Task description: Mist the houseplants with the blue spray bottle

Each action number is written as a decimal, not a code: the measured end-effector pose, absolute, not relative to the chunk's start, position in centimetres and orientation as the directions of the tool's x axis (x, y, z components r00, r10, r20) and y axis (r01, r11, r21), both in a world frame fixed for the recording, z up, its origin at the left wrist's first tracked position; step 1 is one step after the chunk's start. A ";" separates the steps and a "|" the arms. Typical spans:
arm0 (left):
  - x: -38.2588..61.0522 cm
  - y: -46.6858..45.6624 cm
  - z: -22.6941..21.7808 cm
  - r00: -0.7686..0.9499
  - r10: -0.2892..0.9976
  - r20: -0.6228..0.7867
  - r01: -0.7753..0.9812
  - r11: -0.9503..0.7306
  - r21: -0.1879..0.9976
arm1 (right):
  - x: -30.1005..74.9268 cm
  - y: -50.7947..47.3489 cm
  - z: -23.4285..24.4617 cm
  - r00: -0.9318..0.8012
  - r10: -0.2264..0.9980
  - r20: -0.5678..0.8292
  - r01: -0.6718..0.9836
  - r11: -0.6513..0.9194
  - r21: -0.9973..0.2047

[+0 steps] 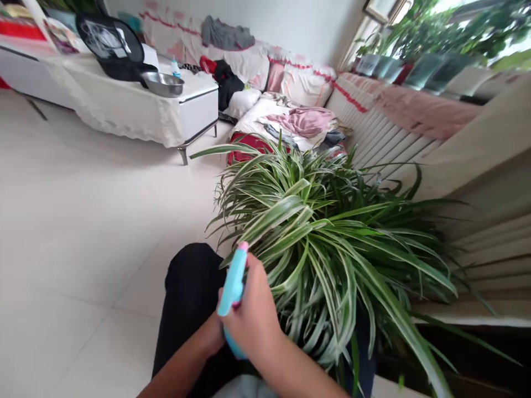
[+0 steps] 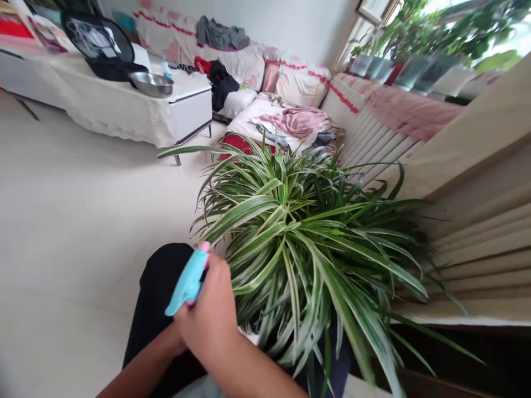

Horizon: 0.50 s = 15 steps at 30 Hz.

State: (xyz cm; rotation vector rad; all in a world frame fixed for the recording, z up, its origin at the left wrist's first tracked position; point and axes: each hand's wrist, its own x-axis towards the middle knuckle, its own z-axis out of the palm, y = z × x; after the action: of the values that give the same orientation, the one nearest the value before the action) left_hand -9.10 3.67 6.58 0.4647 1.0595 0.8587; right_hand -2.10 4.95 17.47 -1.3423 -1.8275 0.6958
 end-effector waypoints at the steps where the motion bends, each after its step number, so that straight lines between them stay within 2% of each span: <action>1: -9.9 4.9 6.6 0.295 0.752 -0.589 -0.341 0.659 0.670 | -2.6 5.7 17.4 -0.107 0.958 0.266 0.582 0.278 -0.764; 7: -9.9 11.7 7.7 0.525 0.625 -0.578 -0.208 0.753 0.625 | -3.3 9.6 18.9 0.176 0.907 0.383 0.717 0.148 -0.681; 10: -10.6 12.6 6.9 0.552 0.587 -0.593 -0.183 0.779 0.600 | -3.6 11.2 18.7 0.176 0.906 0.384 0.725 0.145 -0.673; 15: -12.8 12.1 4.6 0.504 0.592 -0.629 -0.189 0.786 0.588 | -3.9 12.1 15.4 0.163 0.887 0.433 0.728 0.188 -0.659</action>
State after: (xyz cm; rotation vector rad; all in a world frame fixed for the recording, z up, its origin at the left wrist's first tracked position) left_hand -12.76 12.10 4.58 0.4846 0.9310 0.4944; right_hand -3.93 12.07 15.43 -1.5742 -1.5984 0.2303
